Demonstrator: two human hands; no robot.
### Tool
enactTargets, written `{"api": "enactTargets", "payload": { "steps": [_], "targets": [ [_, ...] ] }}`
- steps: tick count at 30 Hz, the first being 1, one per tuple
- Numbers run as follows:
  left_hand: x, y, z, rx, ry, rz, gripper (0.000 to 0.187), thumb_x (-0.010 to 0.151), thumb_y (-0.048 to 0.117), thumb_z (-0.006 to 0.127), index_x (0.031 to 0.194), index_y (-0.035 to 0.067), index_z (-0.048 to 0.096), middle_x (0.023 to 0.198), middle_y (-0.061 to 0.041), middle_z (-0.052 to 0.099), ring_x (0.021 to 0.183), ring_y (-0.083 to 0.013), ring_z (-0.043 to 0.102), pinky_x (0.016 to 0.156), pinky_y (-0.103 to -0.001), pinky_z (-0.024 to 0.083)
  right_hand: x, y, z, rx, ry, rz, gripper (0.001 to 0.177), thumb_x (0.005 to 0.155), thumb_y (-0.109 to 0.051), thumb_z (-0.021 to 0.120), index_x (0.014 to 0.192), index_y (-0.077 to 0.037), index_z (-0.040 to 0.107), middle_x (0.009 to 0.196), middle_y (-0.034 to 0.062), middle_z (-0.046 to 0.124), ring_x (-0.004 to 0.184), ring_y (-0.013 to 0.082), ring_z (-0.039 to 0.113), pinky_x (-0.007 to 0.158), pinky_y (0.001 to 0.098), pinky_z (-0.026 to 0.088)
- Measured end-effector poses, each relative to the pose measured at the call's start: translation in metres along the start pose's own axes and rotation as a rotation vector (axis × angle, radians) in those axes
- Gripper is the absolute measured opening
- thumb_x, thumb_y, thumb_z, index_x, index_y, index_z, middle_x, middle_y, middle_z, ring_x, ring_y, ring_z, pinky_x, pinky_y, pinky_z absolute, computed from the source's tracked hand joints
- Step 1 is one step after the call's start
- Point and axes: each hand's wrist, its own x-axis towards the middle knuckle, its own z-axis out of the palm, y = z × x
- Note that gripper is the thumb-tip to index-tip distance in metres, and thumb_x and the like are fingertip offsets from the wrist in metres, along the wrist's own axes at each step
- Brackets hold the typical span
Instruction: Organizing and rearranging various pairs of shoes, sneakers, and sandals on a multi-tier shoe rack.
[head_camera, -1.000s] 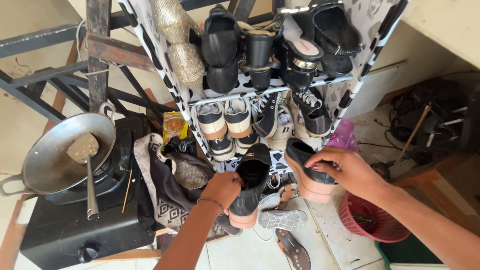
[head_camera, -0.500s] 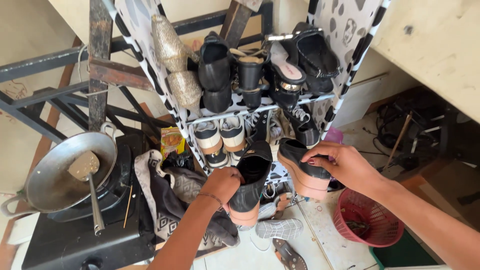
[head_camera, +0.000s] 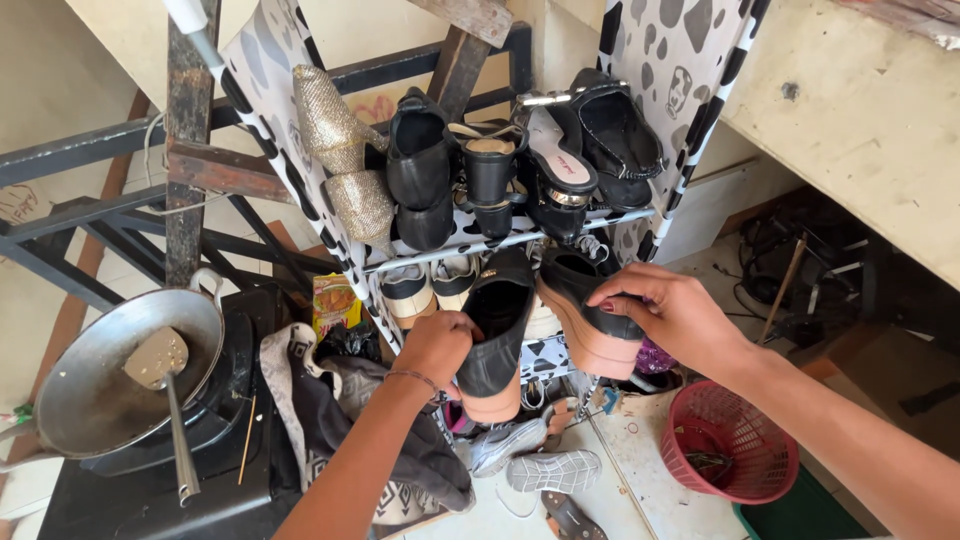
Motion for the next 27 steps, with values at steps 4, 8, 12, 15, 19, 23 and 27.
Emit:
{"api": "enactTargets", "payload": {
  "steps": [4,8,12,15,19,23,27],
  "targets": [
    [0.044,-0.018,0.01,0.087,0.059,0.114,0.038,0.084,0.009,0.043,0.1,0.005,0.077,0.097,-0.023,0.076,0.072,-0.0367,0.077,0.071,-0.039,0.065,0.016,0.022,0.011,0.009,0.087,-0.234,0.016,0.088,-0.008,0.07,0.102,-0.012,0.076,0.099,0.0029,0.072,0.095,0.024,0.068,0.081,0.0357,0.055],
    [0.063,-0.002,0.022,0.199,0.235,0.176,0.035,0.086,0.015,0.049,0.104,0.007,0.077,0.093,-0.026,0.075,0.083,-0.0406,0.075,0.088,-0.043,0.059,0.038,0.036,0.028,-0.06,0.146,-0.307,0.016,0.087,-0.009,0.072,0.102,-0.012,0.077,0.1,0.0029,0.072,0.096,0.0257,0.064,0.086,0.0375,0.054],
    [0.081,0.025,0.035,0.276,0.287,0.078,0.036,0.091,0.019,0.047,0.111,0.007,0.074,0.098,-0.026,0.074,0.097,-0.0404,0.074,0.097,-0.045,0.056,0.06,0.059,0.049,-0.123,0.193,-0.394,0.017,0.087,-0.007,0.072,0.102,-0.011,0.078,0.102,0.0031,0.072,0.098,0.0262,0.063,0.089,0.038,0.054],
    [0.122,0.016,0.053,0.303,0.401,0.09,0.036,0.09,0.021,0.05,0.109,0.005,0.075,0.108,-0.027,0.071,0.104,-0.0439,0.068,0.096,-0.049,0.053,0.074,0.067,0.06,-0.147,0.183,-0.38,0.019,0.086,-0.006,0.072,0.103,-0.012,0.077,0.102,0.0029,0.072,0.1,0.0259,0.063,0.091,0.038,0.054],
    [0.146,0.011,0.063,0.316,0.434,0.108,0.036,0.089,0.02,0.05,0.107,0.003,0.076,0.112,-0.027,0.07,0.107,-0.045,0.067,0.097,-0.051,0.053,0.078,0.077,0.065,-0.211,0.156,-0.389,0.028,0.08,-0.001,0.071,0.105,-0.012,0.078,0.103,0.0039,0.072,0.102,0.0264,0.063,0.089,0.0377,0.054],
    [0.145,0.014,0.067,0.305,0.429,0.108,0.036,0.089,0.022,0.048,0.106,0.006,0.076,0.109,-0.027,0.071,0.104,-0.045,0.067,0.096,-0.052,0.053,0.085,0.095,0.079,-0.276,0.199,-0.406,0.035,0.077,0.0,0.07,0.108,-0.014,0.078,0.105,0.0018,0.073,0.1,0.024,0.064,0.089,0.0352,0.057],
    [0.166,0.003,0.077,0.254,0.493,0.144,0.037,0.089,0.024,0.047,0.101,0.006,0.078,0.107,-0.026,0.071,0.101,-0.0464,0.066,0.092,-0.054,0.052,0.091,0.097,0.087,-0.287,0.224,-0.415,0.034,0.079,0.0,0.069,0.107,-0.015,0.079,0.108,-0.0004,0.074,0.101,0.022,0.066,0.084,0.0345,0.057]
  ]
}}
